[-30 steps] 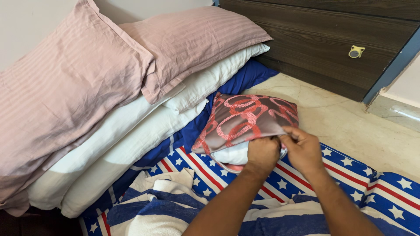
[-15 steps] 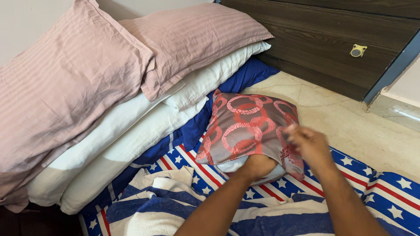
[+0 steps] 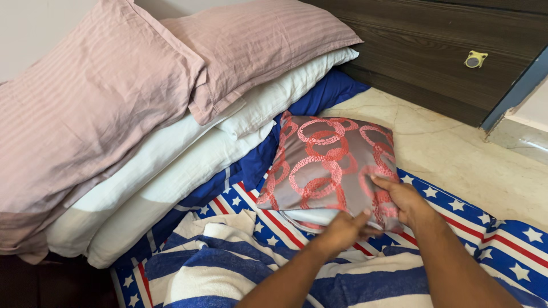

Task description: The person inserts a white pillow into a patterned pillowcase, aligns the corners, and zips the case closed. They then repeat the process with a second pillow and a different patterned case.

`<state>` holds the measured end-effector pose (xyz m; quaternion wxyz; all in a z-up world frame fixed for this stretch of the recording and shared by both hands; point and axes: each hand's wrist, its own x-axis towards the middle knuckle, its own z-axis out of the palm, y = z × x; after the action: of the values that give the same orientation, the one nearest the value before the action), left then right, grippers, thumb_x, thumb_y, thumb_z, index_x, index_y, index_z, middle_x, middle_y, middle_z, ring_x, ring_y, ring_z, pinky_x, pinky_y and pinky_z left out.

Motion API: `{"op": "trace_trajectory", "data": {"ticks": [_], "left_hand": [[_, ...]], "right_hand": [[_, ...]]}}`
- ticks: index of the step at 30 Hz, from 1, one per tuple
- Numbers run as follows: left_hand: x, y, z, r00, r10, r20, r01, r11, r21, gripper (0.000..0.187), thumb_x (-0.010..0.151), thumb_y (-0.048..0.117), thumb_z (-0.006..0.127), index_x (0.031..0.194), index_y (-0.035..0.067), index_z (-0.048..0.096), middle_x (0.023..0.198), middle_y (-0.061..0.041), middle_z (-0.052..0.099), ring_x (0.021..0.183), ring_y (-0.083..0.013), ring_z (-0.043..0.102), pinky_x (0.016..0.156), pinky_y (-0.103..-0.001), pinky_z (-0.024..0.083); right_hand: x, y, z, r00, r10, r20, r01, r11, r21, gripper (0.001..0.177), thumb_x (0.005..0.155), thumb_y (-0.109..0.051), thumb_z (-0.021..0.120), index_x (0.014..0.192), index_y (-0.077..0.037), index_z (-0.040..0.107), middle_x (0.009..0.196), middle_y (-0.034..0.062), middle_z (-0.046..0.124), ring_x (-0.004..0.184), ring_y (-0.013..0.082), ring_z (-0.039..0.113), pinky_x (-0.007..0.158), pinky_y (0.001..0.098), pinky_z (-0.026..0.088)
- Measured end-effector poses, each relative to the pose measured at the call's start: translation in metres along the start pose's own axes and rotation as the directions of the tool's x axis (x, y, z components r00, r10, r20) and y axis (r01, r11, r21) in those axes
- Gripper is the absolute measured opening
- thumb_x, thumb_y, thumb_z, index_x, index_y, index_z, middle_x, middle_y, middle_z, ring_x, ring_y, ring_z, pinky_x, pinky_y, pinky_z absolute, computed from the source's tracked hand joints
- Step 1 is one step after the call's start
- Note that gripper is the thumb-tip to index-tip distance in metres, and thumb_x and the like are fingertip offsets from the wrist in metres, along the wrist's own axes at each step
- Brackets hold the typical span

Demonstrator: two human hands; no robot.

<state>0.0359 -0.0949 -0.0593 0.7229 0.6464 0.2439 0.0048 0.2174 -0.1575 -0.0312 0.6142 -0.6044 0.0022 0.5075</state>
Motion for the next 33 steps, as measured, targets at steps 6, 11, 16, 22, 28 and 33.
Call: {"op": "trace_trajectory", "data": {"ticks": [6, 11, 16, 22, 28, 33], "left_hand": [[-0.018, 0.009, -0.005, 0.986, -0.159, 0.051, 0.15, 0.978, 0.148, 0.053, 0.107, 0.048, 0.05, 0.118, -0.002, 0.067, 0.09, -0.01, 0.076, 0.085, -0.0186, 0.072, 0.076, -0.035, 0.057], [-0.043, 0.043, -0.05, 0.904, 0.366, -0.221, -0.148, 0.754, 0.64, 0.038, 0.1, 0.04, 0.065, 0.097, 0.005, 0.078, 0.08, -0.01, 0.074, 0.072, -0.0221, 0.074, 0.072, -0.039, 0.058], [-0.094, 0.08, -0.106, 0.824, 0.503, -0.261, 0.081, 0.351, 0.933, 0.068, 0.067, 0.039, 0.091, 0.123, 0.014, 0.06, 0.125, -0.012, 0.054, 0.123, -0.0351, 0.047, 0.097, -0.054, 0.043], [-0.072, 0.036, -0.139, 0.867, 0.43, -0.253, 0.162, 0.238, 0.958, 0.058, 0.076, 0.019, 0.082, 0.129, 0.017, 0.061, 0.138, -0.012, 0.046, 0.132, -0.0365, 0.044, 0.1, -0.052, 0.047], [-0.055, 0.011, -0.161, 0.811, 0.456, -0.367, 0.252, 0.296, 0.922, 0.041, 0.082, 0.007, 0.075, 0.122, 0.016, 0.067, 0.138, -0.012, 0.049, 0.123, -0.0371, 0.054, 0.093, -0.047, 0.056], [-0.068, 0.022, -0.163, 0.811, 0.213, -0.545, 0.323, 0.613, 0.721, 0.045, 0.073, 0.015, 0.082, 0.111, 0.007, 0.059, 0.134, -0.016, 0.044, 0.111, -0.0399, 0.063, 0.099, -0.043, 0.053]], "right_hand": [[0.041, 0.018, -0.019, 0.996, -0.078, -0.052, 0.076, 0.996, -0.036, 0.037, 0.088, -0.012, 0.075, 0.121, 0.003, 0.068, 0.106, 0.0163, 0.073, 0.081, 0.0252, 0.071, 0.065, 0.0426, 0.058], [0.065, 0.019, -0.029, 0.976, -0.209, -0.066, 0.213, 0.975, 0.068, 0.034, 0.088, -0.003, 0.073, 0.12, 0.004, 0.066, 0.105, 0.0156, 0.073, 0.081, 0.0212, 0.073, 0.065, 0.035, 0.059], [0.059, 0.015, -0.025, 0.976, -0.172, -0.137, 0.195, 0.964, 0.18, 0.034, 0.09, 0.001, 0.07, 0.123, 0.003, 0.061, 0.106, 0.016, 0.072, 0.082, 0.0236, 0.072, 0.068, 0.0351, 0.061], [0.063, 0.018, -0.031, 0.973, -0.202, -0.116, 0.212, 0.974, 0.078, 0.03, 0.09, 0.0, 0.069, 0.12, 0.001, 0.064, 0.105, 0.0136, 0.073, 0.085, 0.0211, 0.072, 0.072, 0.0347, 0.063], [0.063, 0.018, -0.039, 0.929, -0.322, -0.18, 0.261, 0.919, -0.296, 0.041, 0.086, -0.002, 0.076, 0.126, 0.004, 0.067, 0.108, 0.013, 0.074, 0.092, 0.0261, 0.07, 0.079, 0.0399, 0.057], [0.014, 0.01, -0.003, 0.442, -0.897, 0.019, 0.375, 0.165, -0.912, 0.073, 0.077, -0.026, 0.084, 0.138, 0.001, 0.056, 0.139, 0.0292, 0.055, 0.123, 0.0438, 0.056, 0.1, 0.0487, 0.046]]}}
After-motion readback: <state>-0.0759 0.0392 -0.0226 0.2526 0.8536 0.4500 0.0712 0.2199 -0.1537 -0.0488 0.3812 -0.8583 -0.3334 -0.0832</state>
